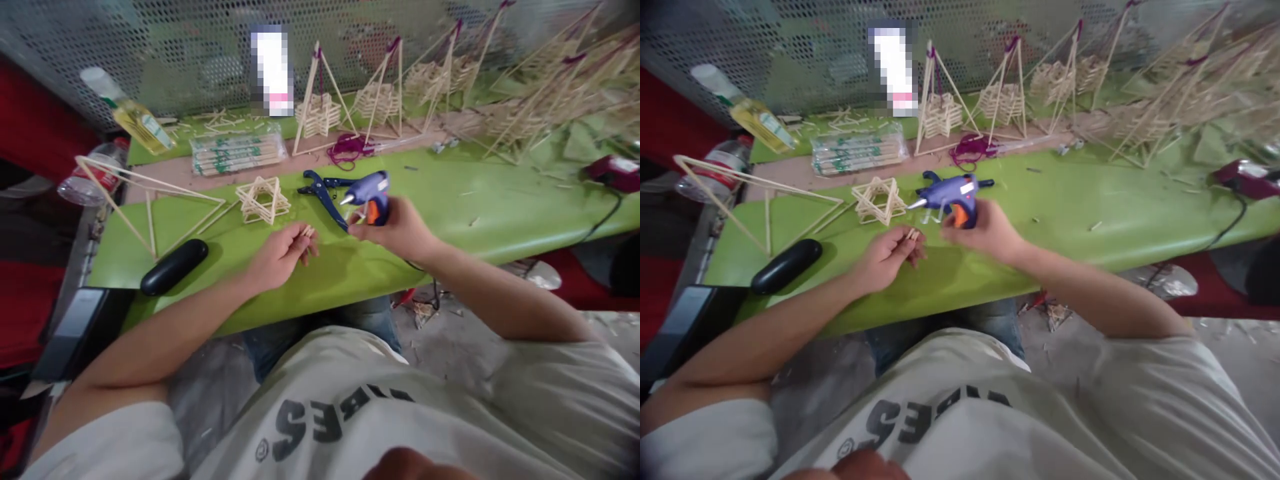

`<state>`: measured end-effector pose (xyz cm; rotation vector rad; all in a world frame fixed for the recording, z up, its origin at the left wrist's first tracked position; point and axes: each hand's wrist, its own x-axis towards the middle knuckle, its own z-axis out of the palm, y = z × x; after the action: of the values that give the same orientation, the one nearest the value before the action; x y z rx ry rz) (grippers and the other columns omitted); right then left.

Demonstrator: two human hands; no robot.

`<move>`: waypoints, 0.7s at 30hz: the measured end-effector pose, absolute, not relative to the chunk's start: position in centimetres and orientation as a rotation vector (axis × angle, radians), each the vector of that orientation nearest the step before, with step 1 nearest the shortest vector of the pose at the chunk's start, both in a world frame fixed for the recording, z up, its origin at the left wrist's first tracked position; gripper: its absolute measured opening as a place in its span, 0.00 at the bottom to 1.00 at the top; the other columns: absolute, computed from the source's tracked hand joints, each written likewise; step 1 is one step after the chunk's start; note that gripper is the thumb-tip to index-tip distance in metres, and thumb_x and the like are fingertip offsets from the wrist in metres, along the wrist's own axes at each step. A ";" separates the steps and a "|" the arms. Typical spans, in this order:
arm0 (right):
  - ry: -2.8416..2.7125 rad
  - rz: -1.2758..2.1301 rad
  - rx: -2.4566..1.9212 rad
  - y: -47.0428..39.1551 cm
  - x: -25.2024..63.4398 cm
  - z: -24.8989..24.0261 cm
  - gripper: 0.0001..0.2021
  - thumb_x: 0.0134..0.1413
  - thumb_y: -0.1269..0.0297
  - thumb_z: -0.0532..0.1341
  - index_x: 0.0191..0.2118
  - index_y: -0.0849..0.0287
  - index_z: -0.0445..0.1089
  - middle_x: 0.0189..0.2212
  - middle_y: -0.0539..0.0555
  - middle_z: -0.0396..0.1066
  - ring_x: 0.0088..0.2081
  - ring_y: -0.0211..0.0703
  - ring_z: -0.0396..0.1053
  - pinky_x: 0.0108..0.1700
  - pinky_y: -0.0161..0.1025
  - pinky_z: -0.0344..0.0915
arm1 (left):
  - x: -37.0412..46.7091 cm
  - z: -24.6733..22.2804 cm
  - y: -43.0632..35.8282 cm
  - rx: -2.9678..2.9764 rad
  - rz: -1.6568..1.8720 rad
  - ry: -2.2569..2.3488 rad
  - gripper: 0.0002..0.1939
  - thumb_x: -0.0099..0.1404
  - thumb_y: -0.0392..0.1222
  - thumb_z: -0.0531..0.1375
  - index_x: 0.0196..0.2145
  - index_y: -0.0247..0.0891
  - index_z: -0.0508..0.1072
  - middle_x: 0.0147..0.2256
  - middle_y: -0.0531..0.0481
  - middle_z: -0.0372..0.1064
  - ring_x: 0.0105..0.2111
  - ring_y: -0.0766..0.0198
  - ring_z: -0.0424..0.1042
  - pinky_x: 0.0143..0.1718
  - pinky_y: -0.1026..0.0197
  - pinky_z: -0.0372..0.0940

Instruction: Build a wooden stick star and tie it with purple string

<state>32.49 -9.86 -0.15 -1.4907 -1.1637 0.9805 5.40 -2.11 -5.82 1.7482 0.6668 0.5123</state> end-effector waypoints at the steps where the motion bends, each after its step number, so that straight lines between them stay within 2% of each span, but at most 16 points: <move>1: -1.195 1.077 -1.411 -8.6 31.1 -0.8 0.23 0.39 0.52 0.88 0.33 0.50 0.77 0.31 0.50 0.80 0.30 0.46 0.73 0.29 0.46 0.74 | 5.3 -5.6 -2.2 1.746 0.512 0.677 0.23 0.86 0.66 0.58 0.52 0.41 0.75 0.44 0.41 0.85 0.33 0.60 0.82 0.39 0.55 0.77; 4: -1.095 1.184 -1.290 -6.3 27.7 -3.0 0.26 0.37 0.52 0.90 0.33 0.50 0.77 0.31 0.49 0.81 0.32 0.48 0.75 0.33 0.48 0.78 | 4.7 -5.0 -1.8 1.753 0.494 0.737 0.20 0.87 0.60 0.58 0.49 0.41 0.78 0.45 0.42 0.87 0.34 0.59 0.85 0.39 0.55 0.77; 7: -1.022 1.205 -1.277 -6.2 26.3 -4.6 0.29 0.36 0.52 0.91 0.30 0.50 0.71 0.33 0.51 0.82 0.35 0.50 0.78 0.38 0.50 0.82 | 4.2 -4.2 -1.4 1.778 0.429 0.808 0.13 0.86 0.51 0.59 0.50 0.42 0.81 0.42 0.46 0.87 0.38 0.57 0.86 0.42 0.56 0.76; 10: -0.979 1.244 -1.278 -7.2 26.2 -5.1 0.29 0.44 0.49 0.88 0.32 0.50 0.67 0.39 0.55 0.86 0.41 0.54 0.84 0.44 0.52 0.86 | 4.1 -3.6 -1.3 1.806 0.331 0.832 0.11 0.84 0.45 0.60 0.46 0.41 0.81 0.36 0.50 0.85 0.36 0.59 0.84 0.40 0.58 0.72; 12: -0.965 1.278 -1.299 -7.7 26.2 -4.9 0.30 0.49 0.47 0.86 0.32 0.50 0.64 0.39 0.56 0.86 0.40 0.53 0.84 0.43 0.50 0.86 | 4.2 -3.3 -1.3 1.817 0.273 0.827 0.12 0.84 0.43 0.58 0.43 0.41 0.80 0.33 0.52 0.83 0.32 0.62 0.80 0.37 0.61 0.68; 17: -0.972 1.410 -1.377 -7.4 26.3 -4.8 0.32 0.51 0.42 0.84 0.31 0.51 0.61 0.36 0.56 0.84 0.36 0.49 0.83 0.41 0.46 0.84 | 4.0 -2.9 -0.7 1.893 0.220 0.812 0.21 0.87 0.46 0.56 0.35 0.39 0.77 0.29 0.53 0.77 0.28 0.66 0.74 0.32 0.63 0.61; 21: -1.038 1.511 -1.481 -6.2 28.0 -4.6 0.24 0.56 0.44 0.80 0.34 0.53 0.70 0.34 0.55 0.84 0.32 0.46 0.79 0.36 0.44 0.79 | 3.3 -3.2 -0.4 2.021 0.286 0.864 0.24 0.89 0.52 0.53 0.40 0.39 0.82 0.36 0.47 0.79 0.36 0.61 0.78 0.39 0.59 0.67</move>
<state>28.03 -6.21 -4.61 -1.4808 -1.0382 1.5108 3.31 -0.43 -3.24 2.0209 0.8645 0.2860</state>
